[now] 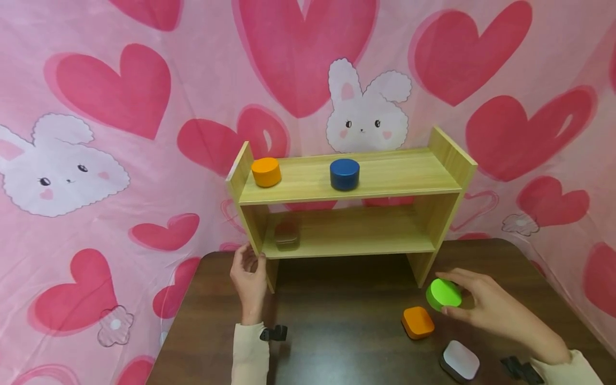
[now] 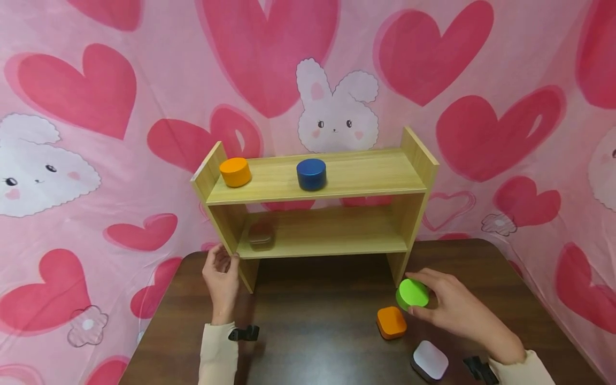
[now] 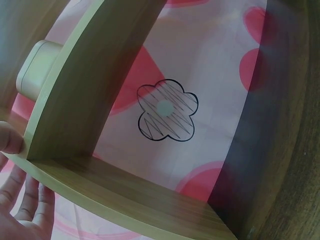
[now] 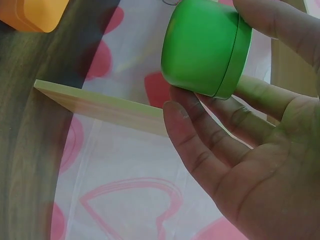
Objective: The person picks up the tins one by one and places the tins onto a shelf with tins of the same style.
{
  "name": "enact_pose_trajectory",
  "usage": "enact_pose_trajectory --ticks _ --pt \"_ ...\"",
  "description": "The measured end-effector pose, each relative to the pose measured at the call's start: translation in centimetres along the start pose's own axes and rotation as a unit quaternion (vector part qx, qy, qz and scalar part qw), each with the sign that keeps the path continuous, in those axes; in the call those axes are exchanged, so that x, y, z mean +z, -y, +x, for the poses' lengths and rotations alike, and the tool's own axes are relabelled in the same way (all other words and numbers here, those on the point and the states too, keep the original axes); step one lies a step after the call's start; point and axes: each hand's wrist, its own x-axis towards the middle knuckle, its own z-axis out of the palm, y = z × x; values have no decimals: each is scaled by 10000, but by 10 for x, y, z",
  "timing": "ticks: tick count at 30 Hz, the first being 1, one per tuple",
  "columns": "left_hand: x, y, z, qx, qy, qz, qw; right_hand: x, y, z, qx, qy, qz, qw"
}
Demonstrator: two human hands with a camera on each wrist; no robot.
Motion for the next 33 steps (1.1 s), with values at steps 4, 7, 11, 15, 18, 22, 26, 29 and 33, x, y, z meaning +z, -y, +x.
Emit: enact_pose_trajectory --ticks 4,7,11,15,18,22,26,29,33 --pt "-1 -1 0 52 -3 -61 10000 -1 2 1 50 35 21 10000" --pt "-2 -1 0 51 -13 -106 9999 -1 4 2 89 94 68 9999" --pt "-2 0 0 43 -6 -97 9999 -3 6 3 40 80 45 9999" --pt "-2 -1 0 53 -2 -80 10000 -5 7 6 16 54 12 10000" --pt "-2 -1 0 32 -3 -71 10000 -6 8 7 63 86 30 9999" --pt "-2 -2 0 -1 14 -6 10000 -7 9 7 97 113 17 9999" --pt "-2 -2 -1 9 28 25 10000 -9 10 9 27 93 -25 10000" --pt "-1 -2 -1 15 27 1 10000 -11 12 12 -73 47 -108 9999" --pt "-1 -2 0 35 45 -33 10000 -14 17 16 -116 10 -250 9996"
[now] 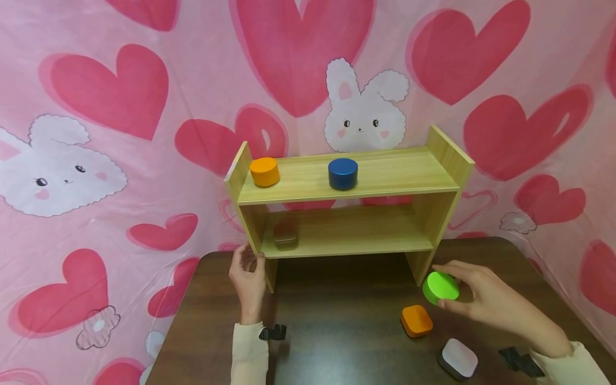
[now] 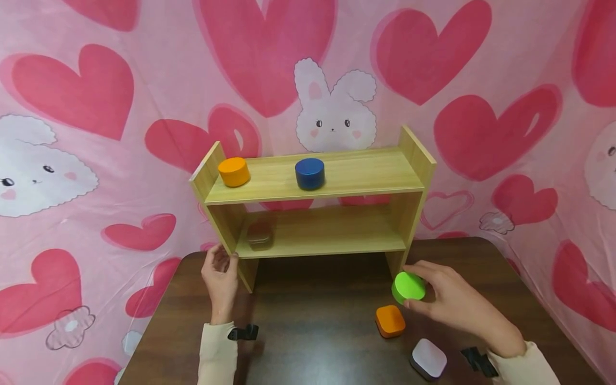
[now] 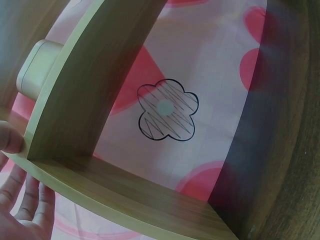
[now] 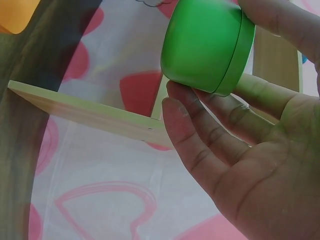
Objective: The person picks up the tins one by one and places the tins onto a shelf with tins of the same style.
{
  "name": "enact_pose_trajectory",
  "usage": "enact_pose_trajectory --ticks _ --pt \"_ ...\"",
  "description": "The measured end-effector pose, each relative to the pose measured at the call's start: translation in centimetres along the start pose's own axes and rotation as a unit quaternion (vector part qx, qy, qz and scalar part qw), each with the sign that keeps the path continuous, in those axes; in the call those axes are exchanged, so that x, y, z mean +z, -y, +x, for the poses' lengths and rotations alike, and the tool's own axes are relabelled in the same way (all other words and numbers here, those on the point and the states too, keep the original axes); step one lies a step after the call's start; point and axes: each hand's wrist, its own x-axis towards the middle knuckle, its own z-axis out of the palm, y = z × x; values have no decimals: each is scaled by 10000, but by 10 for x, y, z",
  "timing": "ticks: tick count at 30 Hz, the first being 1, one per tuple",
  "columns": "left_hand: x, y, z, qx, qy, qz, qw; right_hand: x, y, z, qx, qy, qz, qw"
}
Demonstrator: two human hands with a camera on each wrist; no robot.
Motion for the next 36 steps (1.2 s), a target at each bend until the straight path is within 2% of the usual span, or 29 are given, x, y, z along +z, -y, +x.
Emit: enact_pose_trajectory --ticks 21,36 --pt "0 -1 -1 -118 15 112 9999 -7 5 11 -102 187 168 9996" --pt "1 2 1 -143 -43 -56 9999 -12 12 25 -89 351 76 9993"
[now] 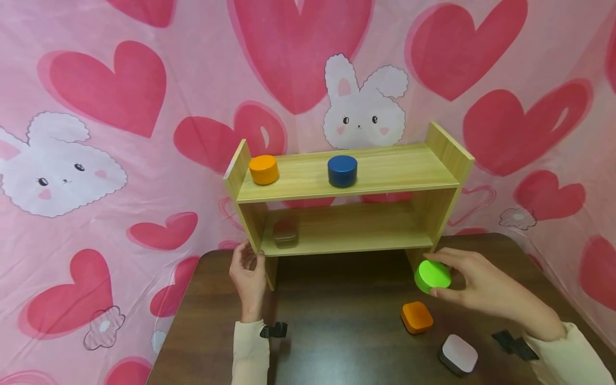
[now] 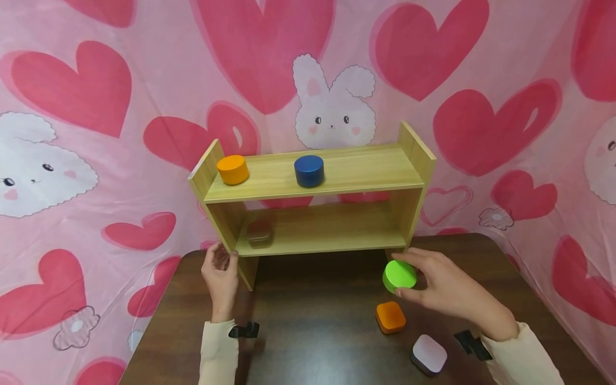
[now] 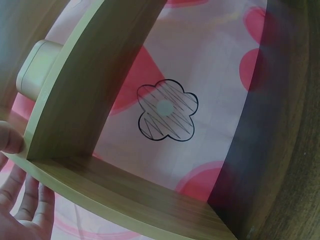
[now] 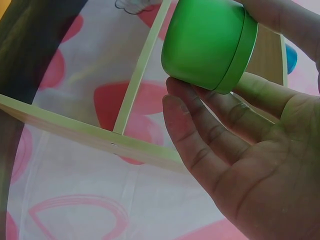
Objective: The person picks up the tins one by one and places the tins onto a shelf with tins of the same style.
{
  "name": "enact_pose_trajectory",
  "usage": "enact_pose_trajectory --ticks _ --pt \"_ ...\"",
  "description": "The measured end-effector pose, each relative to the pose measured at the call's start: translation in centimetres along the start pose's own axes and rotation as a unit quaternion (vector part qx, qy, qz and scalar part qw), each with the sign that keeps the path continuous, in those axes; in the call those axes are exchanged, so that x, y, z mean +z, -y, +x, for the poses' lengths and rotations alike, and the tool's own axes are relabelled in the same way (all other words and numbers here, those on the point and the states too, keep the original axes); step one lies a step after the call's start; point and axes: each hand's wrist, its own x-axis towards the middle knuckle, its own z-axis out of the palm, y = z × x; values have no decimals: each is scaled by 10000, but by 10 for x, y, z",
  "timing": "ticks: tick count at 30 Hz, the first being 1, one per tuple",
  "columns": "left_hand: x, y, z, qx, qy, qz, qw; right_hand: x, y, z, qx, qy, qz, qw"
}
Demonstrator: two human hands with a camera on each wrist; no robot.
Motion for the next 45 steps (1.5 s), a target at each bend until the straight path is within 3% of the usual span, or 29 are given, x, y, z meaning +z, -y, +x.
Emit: enact_pose_trajectory --ticks 24,45 --pt "4 1 5 -8 21 -143 9999 -17 11 17 -163 -32 -465 9988" --pt "0 3 -2 63 -58 75 9999 -27 19 24 -266 14 -771 9967"
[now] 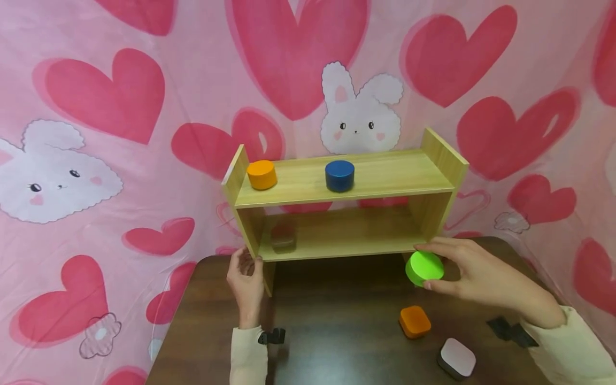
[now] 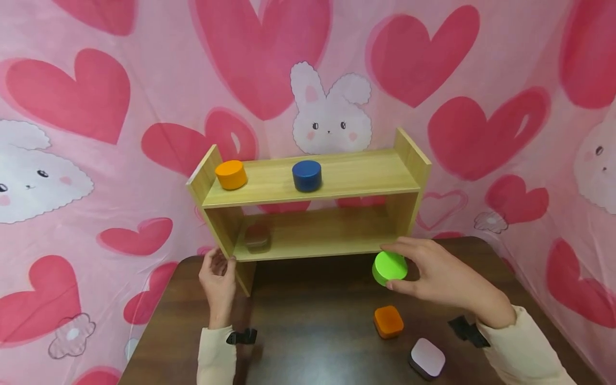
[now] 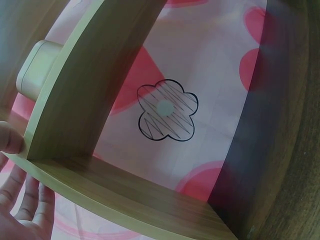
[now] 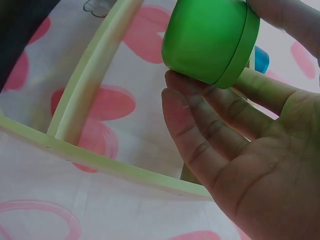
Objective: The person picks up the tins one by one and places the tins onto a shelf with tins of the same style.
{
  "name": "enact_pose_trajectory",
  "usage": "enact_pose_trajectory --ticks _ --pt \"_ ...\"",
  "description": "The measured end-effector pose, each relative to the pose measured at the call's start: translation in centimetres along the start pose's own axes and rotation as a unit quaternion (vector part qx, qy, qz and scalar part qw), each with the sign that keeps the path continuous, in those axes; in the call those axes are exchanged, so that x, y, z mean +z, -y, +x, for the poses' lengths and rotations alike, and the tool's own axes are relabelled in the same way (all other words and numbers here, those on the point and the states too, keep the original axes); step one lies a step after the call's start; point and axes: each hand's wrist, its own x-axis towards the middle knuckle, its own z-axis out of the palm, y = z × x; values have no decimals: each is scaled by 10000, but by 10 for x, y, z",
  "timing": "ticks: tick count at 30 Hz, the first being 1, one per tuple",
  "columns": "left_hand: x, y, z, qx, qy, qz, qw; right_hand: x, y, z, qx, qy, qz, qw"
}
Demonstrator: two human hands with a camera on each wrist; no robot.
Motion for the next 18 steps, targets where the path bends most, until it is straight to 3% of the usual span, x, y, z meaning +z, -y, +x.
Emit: enact_pose_trajectory --ticks 18 --pt "-1 2 0 56 7 37 10000 -12 0 12 -210 35 210 9996"
